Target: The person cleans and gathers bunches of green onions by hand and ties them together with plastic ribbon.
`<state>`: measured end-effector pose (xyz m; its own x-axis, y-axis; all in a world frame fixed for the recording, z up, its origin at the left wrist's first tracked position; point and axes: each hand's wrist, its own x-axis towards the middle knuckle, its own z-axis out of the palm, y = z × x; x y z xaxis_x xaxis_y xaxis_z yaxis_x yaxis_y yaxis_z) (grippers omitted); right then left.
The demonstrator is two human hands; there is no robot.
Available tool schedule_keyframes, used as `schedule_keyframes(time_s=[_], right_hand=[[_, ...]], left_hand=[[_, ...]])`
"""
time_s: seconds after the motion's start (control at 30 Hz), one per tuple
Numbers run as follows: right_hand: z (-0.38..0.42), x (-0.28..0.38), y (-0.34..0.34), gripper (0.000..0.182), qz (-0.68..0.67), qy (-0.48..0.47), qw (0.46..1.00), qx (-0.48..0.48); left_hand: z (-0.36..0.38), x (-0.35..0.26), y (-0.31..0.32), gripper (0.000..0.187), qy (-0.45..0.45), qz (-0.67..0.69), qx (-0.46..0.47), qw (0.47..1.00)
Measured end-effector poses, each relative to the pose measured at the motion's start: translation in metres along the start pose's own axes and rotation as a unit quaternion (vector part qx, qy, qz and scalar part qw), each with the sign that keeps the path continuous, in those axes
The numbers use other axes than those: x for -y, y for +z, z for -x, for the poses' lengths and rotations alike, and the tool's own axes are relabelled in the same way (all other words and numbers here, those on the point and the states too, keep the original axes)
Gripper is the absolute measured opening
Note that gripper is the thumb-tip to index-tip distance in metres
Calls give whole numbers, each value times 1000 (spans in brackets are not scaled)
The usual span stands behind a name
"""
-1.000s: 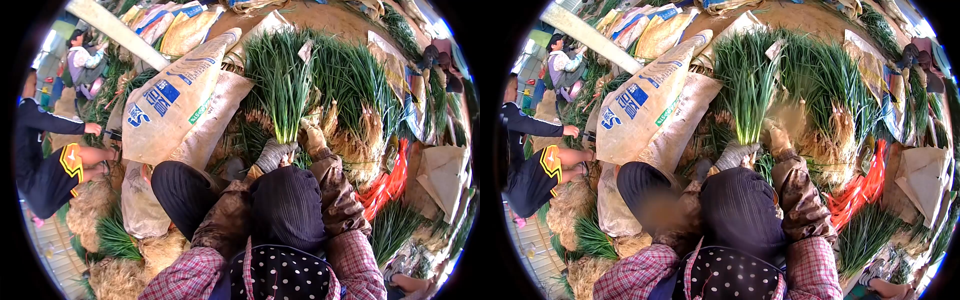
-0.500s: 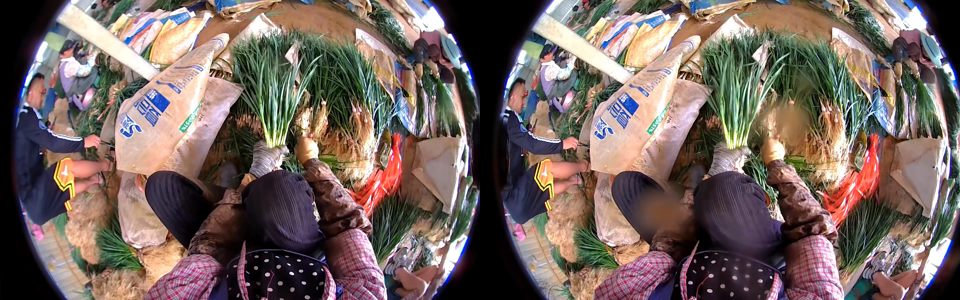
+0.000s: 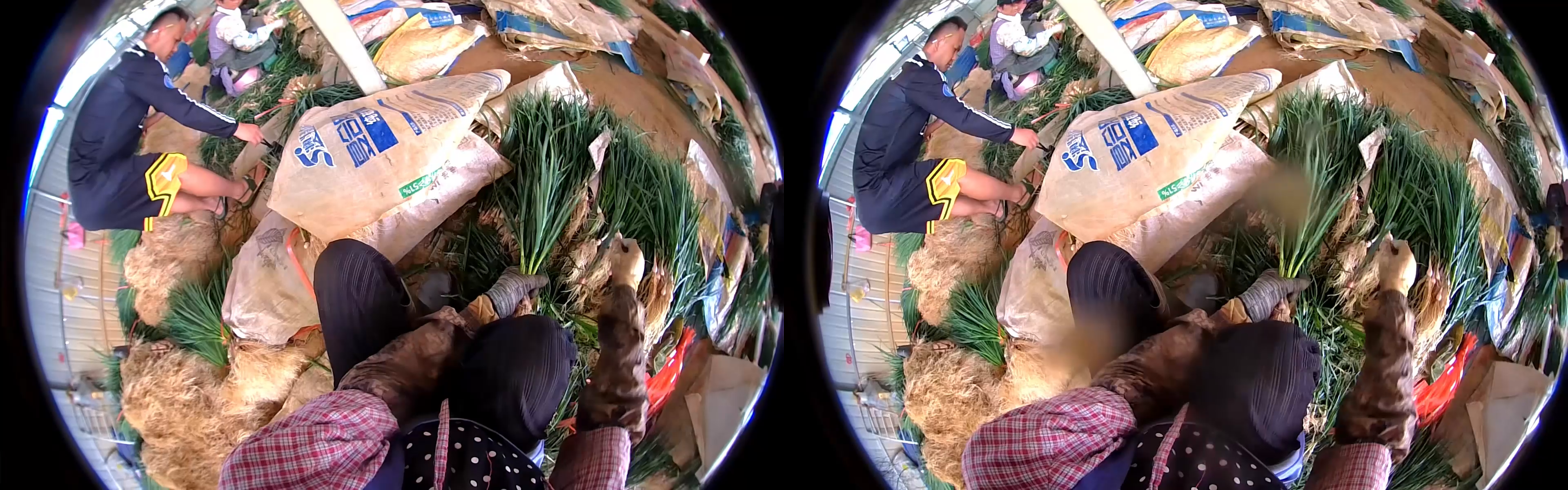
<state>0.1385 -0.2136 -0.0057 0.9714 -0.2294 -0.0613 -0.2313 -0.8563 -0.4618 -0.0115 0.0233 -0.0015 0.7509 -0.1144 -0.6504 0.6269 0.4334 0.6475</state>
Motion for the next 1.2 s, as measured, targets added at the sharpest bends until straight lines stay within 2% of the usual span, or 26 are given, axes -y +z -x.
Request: schedule_keyframes(time_s=[0.07, 0.1, 0.13, 0.17, 0.2, 0.27, 0.3, 0.33, 0.37, 0.4, 0.47, 0.53, 0.57, 0.6, 0.67, 0.7, 0.8, 0.83, 0.87, 0.97, 1.0, 1.03, 1.07, 1.13, 1.17, 1.2], right_hand=[[26, -9, 14, 11, -215, -201, 953, -72], [48, -8, 16, 7, -207, -233, 948, -69], [76, -5, 17, 4, -196, -261, 943, -67], [101, -3, 20, 3, -235, -247, 940, -35], [128, -1, 21, 4, -274, -229, 934, -3], [164, 3, 21, 10, -321, -156, 926, 124], [171, -2, 22, 10, -349, -178, 905, 163], [176, 0, 21, 11, -378, -204, 880, 203], [184, 2, 18, 12, -384, -156, 874, 253], [187, 5, 15, 10, -346, -145, 882, 286], [175, -9, 22, 13, -365, -147, 855, 336], [161, -10, 30, 22, -335, -90, 877, 332], [153, -8, 30, 34, -317, -62, 896, 306], [141, -16, 49, 34, -316, -62, 915, 245], [128, 12, 33, 43, -353, -12, 900, 256], [121, 19, 36, 39, -359, -20, 901, 242], [105, 25, 63, 31, -276, -49, 939, 199], [107, 33, 54, 22, -325, -2, 918, 228], [109, 27, 63, 21, -341, -61, 919, 190], [127, 38, 36, 20, -366, 25, 901, 231], [131, 30, 46, 16, -380, 25, 906, 182], [133, 19, 58, 18, -385, 77, 899, 194], [136, 6, 68, 21, -388, 127, 889, 205], [149, -4, 70, 22, -209, 50, 962, 168], [153, -4, 65, 19, -67, 15, 961, 267], [154, -3, 59, 15, 79, -22, 931, 357]], left_hand=[[-17, 8, -5, 18, -11, -25, 7, 1000], [-6, 6, 3, 14, -11, 58, 17, 998], [7, -1, 23, 12, 0, 203, -38, 978], [-2, 8, 7, 10, -8, 105, 45, 993], [-6, 18, 5, 9, -16, 132, 55, 990], [3, -1, 9, 12, -40, 33, 62, 997], [8, -11, 11, 14, -52, -16, 68, 996], [-8, 4, 3, 16, -23, -33, 62, 997], [-25, 22, 4, 23, 9, 44, 61, 997], [-11, 12, 7, 29, -39, 77, 43, 995], [-6, 4, 10, 24, -53, 20, 10, 998], [-9, 5, 3, 18, -75, 11, 8, 997], [-11, 7, 1, 16, -87, 6, 8, 996], [-10, 6, 3, 16, -103, -7, -8, 995], [-6, -1, 10, 17, -132, -34, -37, 990], [1, -6, 17, 17, -84, -77, -45, 993], [-6, -4, 12, 16, -118, -92, -33, 988], [-8, -3, 11, 15, -114, -82, -38, 989], [-12, -3, 11, 14, -110, -73, -42, 990], [-4, -15, 19, 13, -128, -157, -73, 976], [0, -20, 21, 13, -136, -203, -88, 966], [4, -16, 20, 14, -62, -184, -63, 979], [5, -10, 21, 14, -53, -127, -64, 988], [-3, 3, 18, 15, -36, -11, -68, 997], [-15, 10, 12, 16, -23, -45, -70, 996], [-13, 7, 15, 19, -18, -3, -56, 998]])
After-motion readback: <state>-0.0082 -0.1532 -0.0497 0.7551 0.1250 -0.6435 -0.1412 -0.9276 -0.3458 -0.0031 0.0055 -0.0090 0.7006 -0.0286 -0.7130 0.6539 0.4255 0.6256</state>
